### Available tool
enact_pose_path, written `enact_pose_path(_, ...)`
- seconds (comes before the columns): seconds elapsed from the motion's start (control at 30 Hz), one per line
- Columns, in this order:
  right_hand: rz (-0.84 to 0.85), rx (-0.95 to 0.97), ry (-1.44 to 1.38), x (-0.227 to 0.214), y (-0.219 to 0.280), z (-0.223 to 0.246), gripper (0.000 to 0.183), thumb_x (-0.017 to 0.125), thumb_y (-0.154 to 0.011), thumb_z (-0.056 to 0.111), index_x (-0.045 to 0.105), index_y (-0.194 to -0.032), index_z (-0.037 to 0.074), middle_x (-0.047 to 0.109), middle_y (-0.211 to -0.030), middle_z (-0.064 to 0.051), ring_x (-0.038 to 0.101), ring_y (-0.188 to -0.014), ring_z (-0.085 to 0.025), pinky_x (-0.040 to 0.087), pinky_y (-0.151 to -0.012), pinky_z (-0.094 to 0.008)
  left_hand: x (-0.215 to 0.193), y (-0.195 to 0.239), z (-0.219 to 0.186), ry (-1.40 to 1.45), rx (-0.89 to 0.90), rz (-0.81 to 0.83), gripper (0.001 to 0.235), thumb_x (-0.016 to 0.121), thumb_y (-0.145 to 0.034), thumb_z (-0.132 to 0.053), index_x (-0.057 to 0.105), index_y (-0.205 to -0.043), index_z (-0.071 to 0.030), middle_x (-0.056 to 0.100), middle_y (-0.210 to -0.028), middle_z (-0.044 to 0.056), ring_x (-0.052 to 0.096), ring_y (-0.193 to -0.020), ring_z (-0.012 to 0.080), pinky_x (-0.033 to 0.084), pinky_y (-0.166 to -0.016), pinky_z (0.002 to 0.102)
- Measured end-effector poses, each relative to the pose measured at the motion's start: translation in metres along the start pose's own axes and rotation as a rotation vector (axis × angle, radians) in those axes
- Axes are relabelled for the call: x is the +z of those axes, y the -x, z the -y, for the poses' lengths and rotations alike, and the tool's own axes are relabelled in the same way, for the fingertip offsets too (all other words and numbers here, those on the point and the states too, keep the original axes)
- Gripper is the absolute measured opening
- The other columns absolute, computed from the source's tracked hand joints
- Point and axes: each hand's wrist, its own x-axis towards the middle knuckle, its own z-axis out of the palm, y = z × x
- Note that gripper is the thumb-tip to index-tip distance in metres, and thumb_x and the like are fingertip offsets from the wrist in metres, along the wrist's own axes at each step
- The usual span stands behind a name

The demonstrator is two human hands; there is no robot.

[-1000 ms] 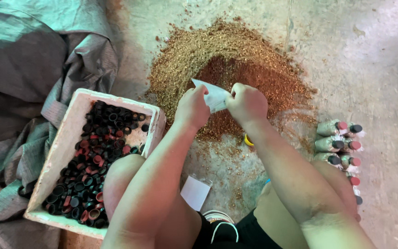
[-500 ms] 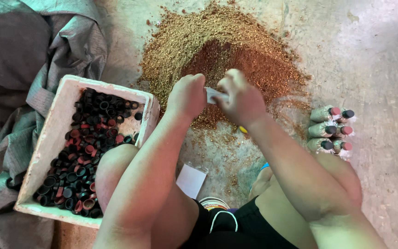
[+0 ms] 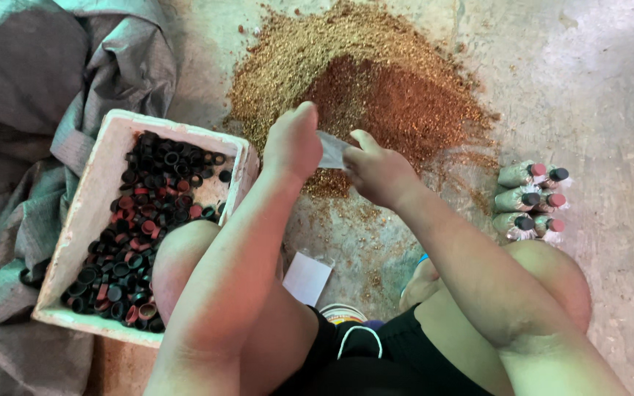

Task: The person sits on the floor and fills small plastic bottles with a granular substance using a yellow cup. They then seal the bottles with black caps and place them on the floor.

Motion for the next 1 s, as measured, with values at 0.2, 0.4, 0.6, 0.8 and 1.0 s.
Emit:
enact_pose_path(0.2, 0.093, 0.110, -0.065, -0.021, -0.009, 0.010, 0.021, 0.062, -0.095, 0.028, 0.069, -0.106, 0.012, 0.059, -0.135, -0.013, 0.070, -0.089, -0.053, 0.058, -0.084, -0.060, -0.014, 0.030, -0.035, -0.148, 0.123, 0.117, 0.008, 0.066, -0.095, 0.001, 0.074, -0.093, 0.001, 0.062, -0.122, 0.022, 0.075, -0.086, 0.0433, 0.067, -0.078, 0.050)
enact_pose_path(0.4, 0.016, 0.004, -0.106, 0.008, -0.001, -0.030, 0.029, 0.061, -0.094, 0.039, 0.071, -0.100, 0.013, 0.056, -0.146, -0.014, 0.067, -0.111, -0.050, 0.056, -0.091, -0.055, 0.005, 0.030, -0.031, -0.347, 0.209, 0.305, 0.011, 0.064, -0.090, 0.007, 0.075, -0.092, 0.004, 0.062, -0.109, 0.026, 0.075, -0.086, 0.0435, 0.066, -0.073, 0.055)
enact_pose_path(0.6, -0.138, -0.211, 0.056, 0.024, 0.022, -0.033, 0.031, 0.071, -0.085, 0.022, 0.071, -0.116, 0.016, 0.058, -0.137, -0.011, 0.071, -0.089, -0.049, 0.062, -0.076, -0.056, 0.008, 0.022, -0.032, -0.189, -0.023, 0.405, 0.016, 0.067, -0.082, -0.001, 0.078, -0.092, -0.007, 0.074, -0.092, 0.023, 0.076, -0.088, 0.0424, 0.062, -0.073, 0.053)
enact_pose_path(0.8, -0.109, -0.102, -0.070, 0.033, 0.024, -0.045, 0.022, 0.074, -0.085, 0.035, 0.072, -0.105, 0.026, 0.060, -0.140, 0.002, 0.069, -0.111, -0.038, 0.060, -0.088, -0.050, 0.016, 0.027, -0.037, -0.163, -0.074, 0.456, 0.026, 0.066, -0.083, -0.003, 0.080, -0.102, -0.014, 0.077, -0.108, 0.017, 0.072, -0.109, 0.0370, 0.060, -0.095, 0.048)
enact_pose_path(1.0, -0.203, 0.130, -0.588, -0.008, 0.028, -0.011, 0.053, 0.072, -0.090, 0.048, 0.059, -0.138, 0.030, 0.077, -0.085, -0.003, 0.075, -0.097, -0.023, 0.055, -0.090, -0.044, 0.028, 0.015, -0.015, -0.158, -0.153, 0.388, 0.020, 0.068, -0.082, -0.008, 0.079, -0.098, -0.006, 0.076, -0.104, 0.024, 0.073, -0.104, 0.0403, 0.061, -0.086, 0.056)
